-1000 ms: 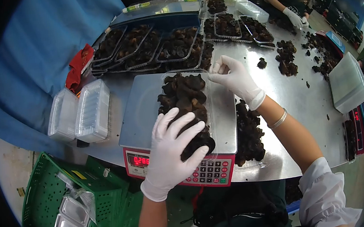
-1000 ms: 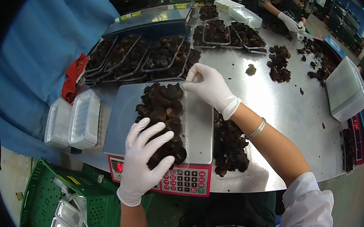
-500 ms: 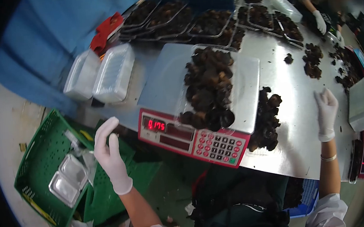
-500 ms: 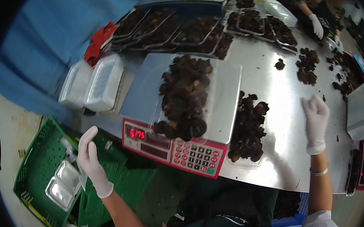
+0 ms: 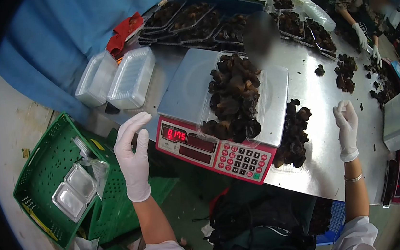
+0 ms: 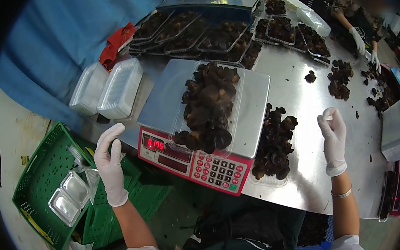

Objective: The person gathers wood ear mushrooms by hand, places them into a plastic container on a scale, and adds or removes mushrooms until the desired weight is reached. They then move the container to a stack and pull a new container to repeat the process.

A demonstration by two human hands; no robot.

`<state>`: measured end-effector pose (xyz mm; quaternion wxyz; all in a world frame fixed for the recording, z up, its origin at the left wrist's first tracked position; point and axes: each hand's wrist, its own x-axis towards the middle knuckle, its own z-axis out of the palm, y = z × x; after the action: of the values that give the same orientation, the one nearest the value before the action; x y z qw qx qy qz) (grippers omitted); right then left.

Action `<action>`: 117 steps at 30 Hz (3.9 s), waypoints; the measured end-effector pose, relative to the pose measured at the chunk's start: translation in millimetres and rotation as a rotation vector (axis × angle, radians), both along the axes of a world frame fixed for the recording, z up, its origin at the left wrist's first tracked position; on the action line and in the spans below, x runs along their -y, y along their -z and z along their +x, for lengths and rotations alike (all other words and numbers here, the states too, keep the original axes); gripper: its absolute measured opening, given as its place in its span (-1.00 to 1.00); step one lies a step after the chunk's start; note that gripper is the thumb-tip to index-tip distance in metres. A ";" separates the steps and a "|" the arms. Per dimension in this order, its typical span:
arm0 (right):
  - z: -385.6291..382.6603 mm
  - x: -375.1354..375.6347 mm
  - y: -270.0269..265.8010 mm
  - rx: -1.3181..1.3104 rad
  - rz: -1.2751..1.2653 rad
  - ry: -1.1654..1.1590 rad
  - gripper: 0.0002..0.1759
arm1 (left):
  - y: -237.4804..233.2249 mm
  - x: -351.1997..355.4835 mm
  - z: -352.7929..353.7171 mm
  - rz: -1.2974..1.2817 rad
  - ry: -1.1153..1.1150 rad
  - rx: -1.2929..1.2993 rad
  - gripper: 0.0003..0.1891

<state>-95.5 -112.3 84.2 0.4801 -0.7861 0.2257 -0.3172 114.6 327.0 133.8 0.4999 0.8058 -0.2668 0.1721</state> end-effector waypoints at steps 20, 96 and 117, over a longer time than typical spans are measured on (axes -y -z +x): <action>107.0 -82.0 -58.1 -0.469 0.067 -0.496 -0.71 | -25.1 76.4 50.8 0.153 0.212 -0.301 -0.75; -14.2 41.3 38.3 -0.578 0.183 -0.182 -0.64 | -25.8 172.0 -62.9 0.318 0.679 0.104 -0.75; -125.0 -17.5 44.8 -0.555 0.575 -0.090 -0.72 | 99.5 193.4 -210.8 0.360 0.420 -0.421 -0.59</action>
<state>-220.6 -94.8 39.4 0.6147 -0.6846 0.3918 0.0046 -96.2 133.6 34.3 0.4183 0.8263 -0.3441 -0.1545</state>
